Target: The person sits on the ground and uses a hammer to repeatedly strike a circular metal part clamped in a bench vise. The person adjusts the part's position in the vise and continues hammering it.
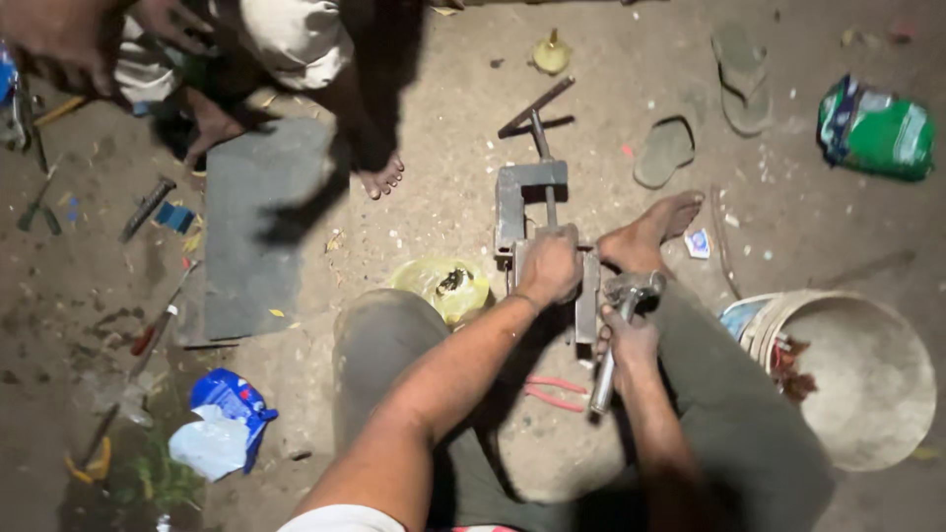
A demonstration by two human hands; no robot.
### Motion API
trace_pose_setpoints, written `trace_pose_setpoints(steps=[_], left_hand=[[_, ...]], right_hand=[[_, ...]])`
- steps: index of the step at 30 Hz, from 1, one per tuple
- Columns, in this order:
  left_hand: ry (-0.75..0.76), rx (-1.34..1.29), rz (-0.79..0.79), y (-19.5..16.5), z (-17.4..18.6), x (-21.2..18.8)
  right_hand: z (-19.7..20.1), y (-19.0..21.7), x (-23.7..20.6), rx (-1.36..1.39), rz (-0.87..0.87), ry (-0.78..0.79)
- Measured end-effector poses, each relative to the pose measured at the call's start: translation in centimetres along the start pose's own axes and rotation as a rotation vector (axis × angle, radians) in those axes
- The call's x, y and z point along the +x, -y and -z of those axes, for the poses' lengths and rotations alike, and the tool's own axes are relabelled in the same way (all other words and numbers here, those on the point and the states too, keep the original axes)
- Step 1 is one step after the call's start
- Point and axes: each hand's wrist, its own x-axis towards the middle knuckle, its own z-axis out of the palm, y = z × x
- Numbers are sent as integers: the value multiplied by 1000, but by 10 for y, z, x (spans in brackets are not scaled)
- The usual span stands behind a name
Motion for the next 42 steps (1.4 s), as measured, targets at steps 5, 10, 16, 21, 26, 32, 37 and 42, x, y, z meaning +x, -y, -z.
trace_pose_setpoints(steps=[5, 10, 16, 21, 26, 32, 37, 42], left_hand=[[26, -118, -136, 6, 3, -1], [5, -201, -204, -6, 15, -3], [55, 234, -279, -21, 16, -16], [185, 777, -278, -7, 1, -26], [347, 627, -218, -6, 11, -26], [500, 541, -57, -21, 37, -28], [388, 506, -155, -17, 39, -38], [396, 502, -161, -13, 37, -37]], right_hand=[[2, -2, 1, -21, -11, 22], [0, 2, -4, 16, -25, 17], [-7, 10, -12, 52, -34, 30], [-6, 8, -20, 149, 18, 46], [-9, 11, -23, 34, 43, -33], [-9, 18, -27, 58, 45, -54], [-9, 14, -25, 72, 14, -61], [-11, 15, -27, 69, 30, -45]])
